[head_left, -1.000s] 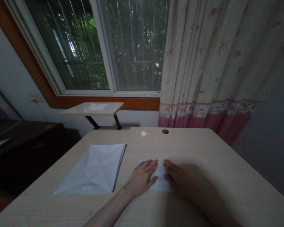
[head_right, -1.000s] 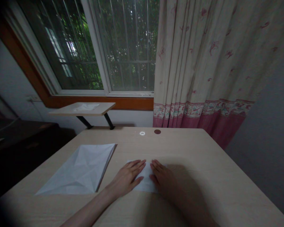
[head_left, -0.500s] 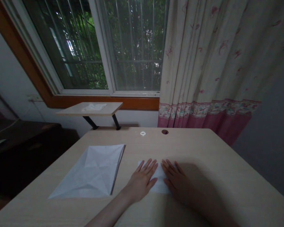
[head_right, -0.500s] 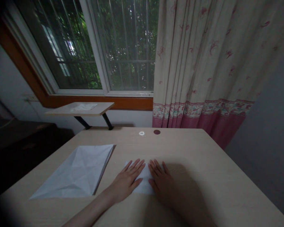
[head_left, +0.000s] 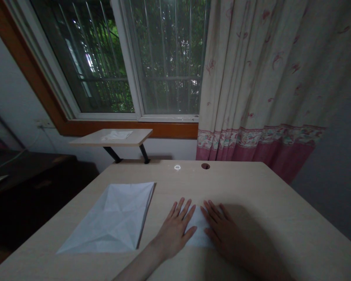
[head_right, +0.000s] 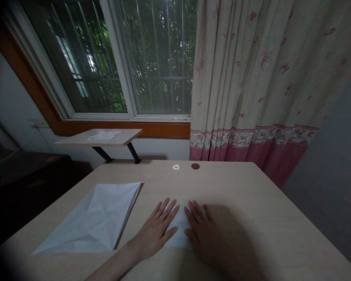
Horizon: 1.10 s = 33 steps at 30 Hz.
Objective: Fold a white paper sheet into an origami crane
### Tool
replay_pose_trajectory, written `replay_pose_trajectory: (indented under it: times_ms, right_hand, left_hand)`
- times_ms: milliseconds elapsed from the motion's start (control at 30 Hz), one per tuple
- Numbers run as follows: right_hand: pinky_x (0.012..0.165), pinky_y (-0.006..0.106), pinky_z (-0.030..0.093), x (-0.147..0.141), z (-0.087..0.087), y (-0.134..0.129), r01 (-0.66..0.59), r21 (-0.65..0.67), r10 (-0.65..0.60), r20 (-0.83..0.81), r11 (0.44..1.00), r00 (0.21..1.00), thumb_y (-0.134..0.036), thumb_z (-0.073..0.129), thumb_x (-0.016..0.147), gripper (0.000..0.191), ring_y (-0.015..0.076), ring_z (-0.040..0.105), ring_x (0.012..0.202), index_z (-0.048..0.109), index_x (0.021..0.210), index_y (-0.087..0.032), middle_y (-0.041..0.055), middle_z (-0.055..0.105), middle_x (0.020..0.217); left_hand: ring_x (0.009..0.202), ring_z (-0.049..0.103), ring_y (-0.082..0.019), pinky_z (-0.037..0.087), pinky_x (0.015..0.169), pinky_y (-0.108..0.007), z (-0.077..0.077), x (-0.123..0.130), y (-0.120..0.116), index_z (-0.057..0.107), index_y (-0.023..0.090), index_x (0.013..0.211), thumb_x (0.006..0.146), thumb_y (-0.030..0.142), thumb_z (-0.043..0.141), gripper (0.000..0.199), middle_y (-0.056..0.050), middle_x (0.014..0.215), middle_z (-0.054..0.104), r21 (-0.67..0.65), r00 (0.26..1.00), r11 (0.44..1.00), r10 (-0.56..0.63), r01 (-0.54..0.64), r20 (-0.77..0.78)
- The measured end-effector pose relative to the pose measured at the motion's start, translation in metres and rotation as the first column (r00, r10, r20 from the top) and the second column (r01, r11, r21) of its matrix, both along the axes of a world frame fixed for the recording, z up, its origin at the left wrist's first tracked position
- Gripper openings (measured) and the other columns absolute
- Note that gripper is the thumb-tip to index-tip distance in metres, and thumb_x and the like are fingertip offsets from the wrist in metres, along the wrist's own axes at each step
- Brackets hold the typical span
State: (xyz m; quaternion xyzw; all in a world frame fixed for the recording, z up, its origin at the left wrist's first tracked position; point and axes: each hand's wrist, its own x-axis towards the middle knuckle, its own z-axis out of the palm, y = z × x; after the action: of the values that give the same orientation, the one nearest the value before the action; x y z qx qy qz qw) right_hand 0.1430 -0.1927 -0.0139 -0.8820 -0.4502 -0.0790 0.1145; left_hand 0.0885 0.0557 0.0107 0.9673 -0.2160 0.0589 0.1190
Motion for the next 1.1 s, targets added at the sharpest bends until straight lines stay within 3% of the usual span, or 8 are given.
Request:
replay_pose_trajectory:
  times_ms: [133, 267, 433, 500, 733, 933, 1100]
  right_hand:
    - [0.116, 0.054, 0.029, 0.007, 0.002, -0.001, -0.033, -0.010, 0.033, -0.035, 0.999, 0.999, -0.031, 0.042, 0.102, 0.062, 0.0267, 0.025, 0.145, 0.010, 0.156, -0.024, 0.0103, 0.023, 0.158]
    - [0.117, 0.051, 0.028, 0.020, 0.012, 0.001, -0.053, -0.035, 0.048, -0.118, 0.998, 0.992, -0.038, 0.042, 0.103, 0.058, 0.0264, 0.026, 0.145, 0.020, 0.154, -0.021, 0.0127, 0.026, 0.157]
    - [0.119, 0.049, 0.024, 0.032, 0.013, 0.003, -0.063, -0.005, 0.062, -0.125, 0.998, 0.990, -0.037, 0.042, 0.103, 0.057, 0.0241, 0.023, 0.146, 0.023, 0.154, -0.022, 0.0100, 0.028, 0.158]
    - [0.119, 0.050, 0.024, 0.032, 0.012, 0.002, -0.064, 0.013, 0.065, -0.108, 0.998, 0.992, -0.036, 0.044, 0.102, 0.057, 0.0245, 0.023, 0.146, 0.023, 0.154, -0.022, 0.0099, 0.028, 0.157]
    - [0.117, 0.047, 0.031, 0.023, 0.021, -0.004, -0.120, 0.044, 0.123, -0.056, 0.992, 0.991, -0.034, 0.043, 0.102, 0.044, 0.0237, 0.036, 0.141, 0.046, 0.144, -0.021, 0.0089, 0.040, 0.151]
    - [0.114, 0.047, 0.034, 0.020, 0.019, -0.008, -0.126, 0.042, 0.129, -0.083, 0.991, 0.988, -0.048, 0.052, 0.096, 0.057, 0.0263, 0.041, 0.138, 0.042, 0.147, -0.025, 0.0081, 0.042, 0.151]
    - [0.112, 0.048, 0.037, 0.015, 0.029, -0.005, -0.143, -0.002, 0.142, -0.096, 0.990, 0.985, -0.049, 0.054, 0.092, 0.060, 0.0297, 0.045, 0.135, 0.050, 0.142, -0.016, 0.0147, 0.051, 0.144]
  left_hand:
    - [0.149, 0.016, -0.029, 0.024, 0.118, -0.056, 0.009, 0.004, 0.004, 0.017, 0.026, 0.155, 0.103, 0.052, 0.029, 0.060, -0.010, 0.160, 0.019, 0.022, 0.994, 0.998, -0.049, 0.051, -0.094]
    - [0.148, 0.015, -0.029, 0.018, 0.119, -0.056, 0.026, 0.013, 0.008, 0.021, 0.018, 0.154, 0.100, 0.061, 0.026, 0.069, -0.015, 0.159, 0.017, 0.039, 0.973, 0.994, -0.092, 0.103, -0.210]
    - [0.147, 0.022, -0.031, 0.022, 0.120, -0.051, 0.038, 0.022, 0.016, 0.029, 0.013, 0.152, 0.079, 0.075, 0.056, 0.099, -0.019, 0.157, 0.022, -0.050, 0.965, 0.984, -0.176, 0.169, -0.195]
    - [0.145, 0.027, -0.031, 0.024, 0.119, -0.051, 0.039, 0.021, 0.018, 0.032, 0.016, 0.151, 0.074, 0.073, 0.064, 0.102, -0.018, 0.156, 0.026, -0.097, 0.965, 0.976, -0.207, 0.193, -0.163]
    - [0.129, 0.053, -0.030, 0.040, 0.110, -0.047, 0.050, 0.005, 0.014, 0.055, 0.025, 0.136, 0.076, 0.051, 0.073, 0.068, -0.009, 0.144, 0.052, -0.149, 0.979, 0.974, -0.183, 0.169, -0.086]
    - [0.108, 0.066, -0.024, 0.050, 0.099, -0.040, 0.049, 0.000, 0.013, 0.068, 0.024, 0.114, 0.089, 0.037, 0.060, 0.029, -0.003, 0.122, 0.069, -0.148, 0.974, 0.963, -0.223, 0.226, 0.038]
    - [0.095, 0.071, -0.021, 0.056, 0.087, -0.036, 0.042, 0.000, 0.013, 0.068, 0.020, 0.106, 0.094, 0.024, 0.049, 0.023, -0.004, 0.113, 0.073, -0.075, 0.945, 0.954, -0.275, 0.292, 0.175]
